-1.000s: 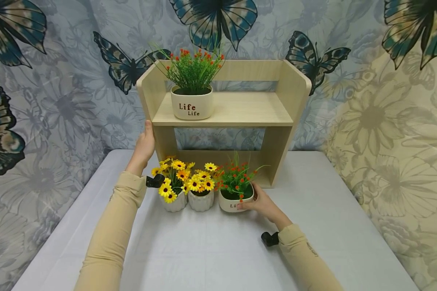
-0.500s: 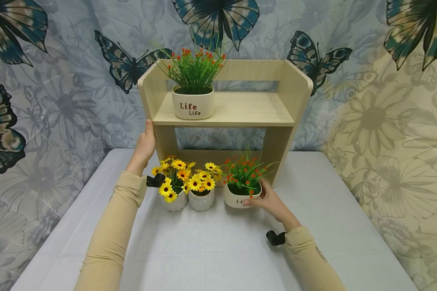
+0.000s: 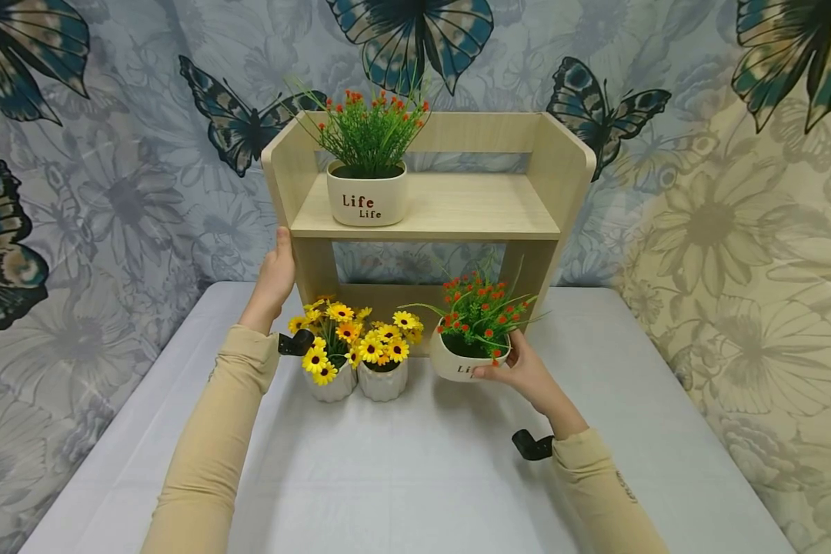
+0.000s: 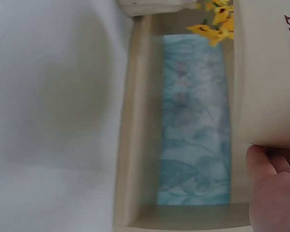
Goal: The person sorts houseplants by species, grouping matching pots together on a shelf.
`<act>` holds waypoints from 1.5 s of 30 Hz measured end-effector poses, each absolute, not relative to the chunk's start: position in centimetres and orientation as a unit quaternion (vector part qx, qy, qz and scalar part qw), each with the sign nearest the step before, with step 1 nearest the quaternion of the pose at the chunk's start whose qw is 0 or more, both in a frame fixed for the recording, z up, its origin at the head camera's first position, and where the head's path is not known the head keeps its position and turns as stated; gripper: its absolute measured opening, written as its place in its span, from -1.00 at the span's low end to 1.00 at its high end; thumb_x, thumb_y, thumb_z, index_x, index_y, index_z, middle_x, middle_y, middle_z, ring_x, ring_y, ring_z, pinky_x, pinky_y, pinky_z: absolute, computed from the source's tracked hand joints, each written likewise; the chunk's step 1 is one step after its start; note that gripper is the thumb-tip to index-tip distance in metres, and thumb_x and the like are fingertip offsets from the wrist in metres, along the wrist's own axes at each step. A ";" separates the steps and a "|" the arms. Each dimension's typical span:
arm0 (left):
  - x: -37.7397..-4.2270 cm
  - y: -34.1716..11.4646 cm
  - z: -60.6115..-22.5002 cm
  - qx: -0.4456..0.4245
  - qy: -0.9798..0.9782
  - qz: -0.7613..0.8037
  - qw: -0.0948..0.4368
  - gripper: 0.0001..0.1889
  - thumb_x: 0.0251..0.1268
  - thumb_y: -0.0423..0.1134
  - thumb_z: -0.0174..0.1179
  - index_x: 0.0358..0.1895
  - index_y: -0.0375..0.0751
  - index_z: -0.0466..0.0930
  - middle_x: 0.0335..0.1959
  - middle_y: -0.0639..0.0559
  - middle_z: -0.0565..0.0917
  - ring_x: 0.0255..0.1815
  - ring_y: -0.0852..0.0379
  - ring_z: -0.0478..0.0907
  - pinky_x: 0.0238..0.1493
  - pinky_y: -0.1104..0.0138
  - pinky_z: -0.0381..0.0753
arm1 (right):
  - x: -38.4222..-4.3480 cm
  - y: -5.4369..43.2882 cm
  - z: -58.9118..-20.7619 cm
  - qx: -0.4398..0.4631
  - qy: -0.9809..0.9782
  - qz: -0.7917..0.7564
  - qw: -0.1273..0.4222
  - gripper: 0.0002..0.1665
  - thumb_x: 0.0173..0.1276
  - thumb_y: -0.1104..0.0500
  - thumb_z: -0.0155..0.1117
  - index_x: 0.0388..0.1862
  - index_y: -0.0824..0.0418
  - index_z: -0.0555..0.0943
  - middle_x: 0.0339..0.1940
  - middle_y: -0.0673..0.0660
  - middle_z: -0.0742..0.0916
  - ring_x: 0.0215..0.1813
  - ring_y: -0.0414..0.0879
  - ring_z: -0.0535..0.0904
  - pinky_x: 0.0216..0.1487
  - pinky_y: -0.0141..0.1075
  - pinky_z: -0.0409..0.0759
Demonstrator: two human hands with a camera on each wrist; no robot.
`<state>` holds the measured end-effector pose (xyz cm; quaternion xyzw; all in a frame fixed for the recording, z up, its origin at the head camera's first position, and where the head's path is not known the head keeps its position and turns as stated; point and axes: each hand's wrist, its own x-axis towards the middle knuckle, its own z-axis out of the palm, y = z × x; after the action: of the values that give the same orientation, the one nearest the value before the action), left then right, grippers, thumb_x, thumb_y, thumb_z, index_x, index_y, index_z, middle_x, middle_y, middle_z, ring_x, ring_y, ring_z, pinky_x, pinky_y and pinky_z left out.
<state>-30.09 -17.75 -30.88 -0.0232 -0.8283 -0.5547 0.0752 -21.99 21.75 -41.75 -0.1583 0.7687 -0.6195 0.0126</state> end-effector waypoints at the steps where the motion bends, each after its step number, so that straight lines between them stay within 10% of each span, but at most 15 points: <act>1: -30.1 -17.7 -30.9 -0.024 -0.829 -0.554 0.075 -0.08 0.27 0.39 -0.62 0.44 -0.32 -0.03 0.42 -0.31 -0.04 0.40 -0.23 -0.11 0.31 -0.10 -0.10 | -21.9 21.8 -41.5 -0.162 0.768 -0.620 0.009 0.04 0.06 0.27 0.47 0.43 0.07 0.08 0.31 0.11 0.34 0.29 0.02 0.27 0.25 -0.03 0.20; 45: -29.9 -17.6 -30.9 -0.023 -0.824 -0.562 0.074 -0.08 0.24 0.42 -0.62 0.44 -0.23 0.03 0.36 -0.31 0.14 0.35 -0.26 0.04 0.27 -0.13 -0.03 | -22.0 20.0 -31.2 -0.206 0.696 -0.684 -0.077 -0.04 0.05 0.41 0.43 0.39 0.09 0.19 0.26 0.14 0.39 0.11 -0.07 0.47 -0.07 -0.32 0.53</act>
<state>-29.87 -17.61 -30.93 -0.0235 -0.8236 -0.5619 0.0737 -21.98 20.05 -31.22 -0.2060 0.6958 -0.6838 -0.0770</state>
